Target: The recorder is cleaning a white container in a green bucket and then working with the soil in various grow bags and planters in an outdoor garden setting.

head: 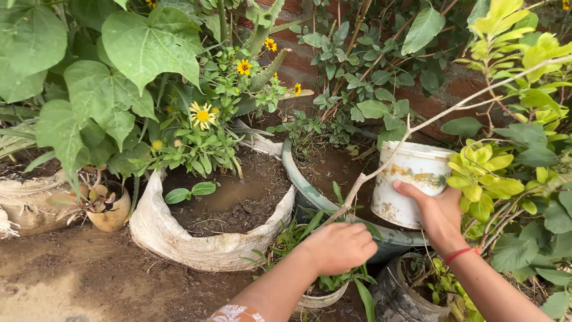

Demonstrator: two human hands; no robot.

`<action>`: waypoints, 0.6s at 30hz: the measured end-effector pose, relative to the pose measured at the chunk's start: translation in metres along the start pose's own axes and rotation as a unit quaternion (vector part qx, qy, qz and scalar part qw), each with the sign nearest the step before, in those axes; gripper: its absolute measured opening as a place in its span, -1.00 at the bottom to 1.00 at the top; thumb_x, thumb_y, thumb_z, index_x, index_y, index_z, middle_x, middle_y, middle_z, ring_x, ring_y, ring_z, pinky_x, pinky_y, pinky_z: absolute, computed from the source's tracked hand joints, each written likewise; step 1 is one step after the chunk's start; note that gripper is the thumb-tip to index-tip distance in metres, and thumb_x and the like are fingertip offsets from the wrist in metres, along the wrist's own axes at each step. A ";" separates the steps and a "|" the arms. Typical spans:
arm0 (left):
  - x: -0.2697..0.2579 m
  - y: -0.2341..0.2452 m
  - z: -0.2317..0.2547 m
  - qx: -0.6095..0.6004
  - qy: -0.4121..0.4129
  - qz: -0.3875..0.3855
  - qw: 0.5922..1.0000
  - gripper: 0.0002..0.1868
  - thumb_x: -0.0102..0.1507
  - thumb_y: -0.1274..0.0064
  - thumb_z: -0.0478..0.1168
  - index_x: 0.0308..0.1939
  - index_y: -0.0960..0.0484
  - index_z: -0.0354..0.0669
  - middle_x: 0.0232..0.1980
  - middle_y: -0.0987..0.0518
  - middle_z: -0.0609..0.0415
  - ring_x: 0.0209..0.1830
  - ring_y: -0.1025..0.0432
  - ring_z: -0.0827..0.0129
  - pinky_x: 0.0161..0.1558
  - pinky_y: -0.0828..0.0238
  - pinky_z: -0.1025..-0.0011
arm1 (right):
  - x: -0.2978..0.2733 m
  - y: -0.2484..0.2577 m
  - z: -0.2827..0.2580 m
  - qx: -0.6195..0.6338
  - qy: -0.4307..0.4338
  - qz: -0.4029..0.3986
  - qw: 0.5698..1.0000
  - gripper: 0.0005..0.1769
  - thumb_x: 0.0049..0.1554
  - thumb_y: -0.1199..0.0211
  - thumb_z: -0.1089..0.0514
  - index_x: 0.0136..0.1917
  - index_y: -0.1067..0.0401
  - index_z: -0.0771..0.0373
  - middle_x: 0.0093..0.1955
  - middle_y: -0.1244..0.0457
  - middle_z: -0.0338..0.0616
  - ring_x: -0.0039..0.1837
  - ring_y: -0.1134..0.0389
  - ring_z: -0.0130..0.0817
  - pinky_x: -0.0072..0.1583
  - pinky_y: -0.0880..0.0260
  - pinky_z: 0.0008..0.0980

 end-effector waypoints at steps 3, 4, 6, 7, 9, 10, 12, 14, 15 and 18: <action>-0.002 0.042 0.003 -0.041 -0.025 0.087 0.995 -0.74 0.25 -0.04 -0.28 0.02 -0.54 -0.14 0.06 -0.54 0.03 0.23 -0.43 0.19 0.19 -0.38 0.26 | -0.020 0.006 -0.021 0.111 0.047 -0.021 0.993 -0.08 -0.15 -0.55 0.00 0.32 -0.24 0.48 0.18 -0.36 0.05 0.12 -0.44 -0.17 0.18 -0.45 -0.25; 0.002 0.042 0.002 -0.040 -0.024 0.088 0.995 -0.74 0.25 -0.04 -0.28 0.02 -0.54 -0.14 0.06 -0.54 0.03 0.23 -0.43 0.19 0.19 -0.38 0.26 | -0.024 0.009 -0.021 0.111 0.048 -0.021 0.992 -0.08 -0.15 -0.55 0.00 0.32 -0.24 0.48 0.18 -0.36 0.05 0.12 -0.44 -0.17 0.18 -0.45 -0.25; -0.001 0.066 -0.006 0.040 0.049 0.295 0.953 -0.55 0.26 -0.05 -0.22 0.24 -0.45 -0.18 0.29 -0.45 -0.07 0.37 -0.33 0.15 0.40 -0.28 0.17 | -0.032 0.013 -0.021 0.150 0.061 -0.041 0.986 -0.13 -0.17 -0.51 0.03 0.30 -0.29 0.47 0.16 -0.38 0.09 0.10 -0.45 -0.19 0.18 -0.47 -0.26; 0.001 0.075 -0.004 0.042 0.050 0.295 0.953 -0.55 0.26 -0.05 -0.22 0.24 -0.45 -0.18 0.29 -0.45 -0.07 0.37 -0.33 0.15 0.40 -0.28 0.17 | -0.036 0.016 -0.021 0.151 0.063 -0.042 0.986 -0.13 -0.17 -0.51 0.03 0.30 -0.29 0.47 0.16 -0.38 0.09 0.10 -0.45 -0.19 0.18 -0.47 -0.26; -0.004 0.097 -0.016 -0.086 0.156 0.350 0.919 -0.27 0.35 -0.05 0.22 0.35 -0.29 -0.26 0.37 -0.31 -0.18 0.50 -0.20 0.00 0.49 -0.18 0.01 | -0.043 0.023 -0.022 0.162 0.075 -0.049 0.983 -0.22 -0.11 -0.44 0.11 0.32 -0.36 0.52 0.14 -0.38 0.14 0.13 -0.43 -0.13 0.24 -0.45 -0.21; -0.001 0.099 -0.014 -0.084 0.157 0.351 0.919 -0.27 0.35 -0.05 0.22 0.35 -0.29 -0.26 0.37 -0.31 -0.18 0.50 -0.20 0.00 0.49 -0.18 0.01 | -0.049 0.022 -0.030 0.163 0.077 -0.051 0.982 -0.22 -0.11 -0.44 0.11 0.32 -0.36 0.52 0.14 -0.38 0.14 0.13 -0.43 -0.13 0.24 -0.45 -0.21; -0.002 0.101 -0.021 -0.179 0.213 0.372 0.886 0.09 0.25 0.01 0.47 0.54 -0.13 -0.32 0.49 -0.20 -0.28 0.55 -0.12 -0.08 0.56 -0.11 0.01 | -0.063 0.030 -0.054 0.272 0.179 -0.008 0.946 0.01 -0.05 -0.42 0.20 0.56 -0.02 0.38 0.37 -0.21 -0.01 0.34 -0.30 -0.24 0.37 -0.33 -0.25; 0.002 0.105 -0.023 -0.205 0.234 0.376 0.873 0.17 0.22 0.00 0.51 0.55 -0.09 -0.36 0.51 -0.18 -0.32 0.60 -0.09 -0.12 0.57 -0.07 -0.01 | -0.074 0.030 -0.061 0.307 0.187 -0.020 0.933 -0.01 -0.03 -0.39 0.25 0.56 0.01 0.37 0.38 -0.20 -0.01 0.38 -0.29 -0.22 0.41 -0.31 -0.24; 0.002 0.107 -0.026 -0.232 0.254 0.378 0.860 0.25 0.20 0.00 0.56 0.56 -0.05 -0.41 0.53 -0.16 -0.36 0.65 -0.06 -0.17 0.58 -0.02 -0.04 | -0.080 0.028 -0.065 0.341 0.193 -0.029 0.919 -0.03 -0.01 -0.37 0.29 0.56 0.03 0.36 0.39 -0.18 -0.01 0.42 -0.27 -0.19 0.46 -0.28 -0.22; -0.003 0.131 -0.023 -0.371 0.270 0.334 0.824 0.38 0.06 0.04 0.61 0.63 -0.03 -0.36 0.52 -0.25 -0.39 0.55 -0.13 -0.18 0.50 0.01 -0.02 | -0.088 0.020 -0.055 0.413 0.176 -0.032 0.893 -0.07 0.05 -0.33 0.35 0.59 0.01 0.35 0.37 -0.17 -0.02 0.41 -0.27 -0.20 0.52 -0.26 -0.19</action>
Point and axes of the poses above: each hand's wrist, its own x-axis towards the middle knuckle, its own y-axis out of the back of the hand, z = x × y, the point moved 6 cm from there along x, towards the middle knuckle
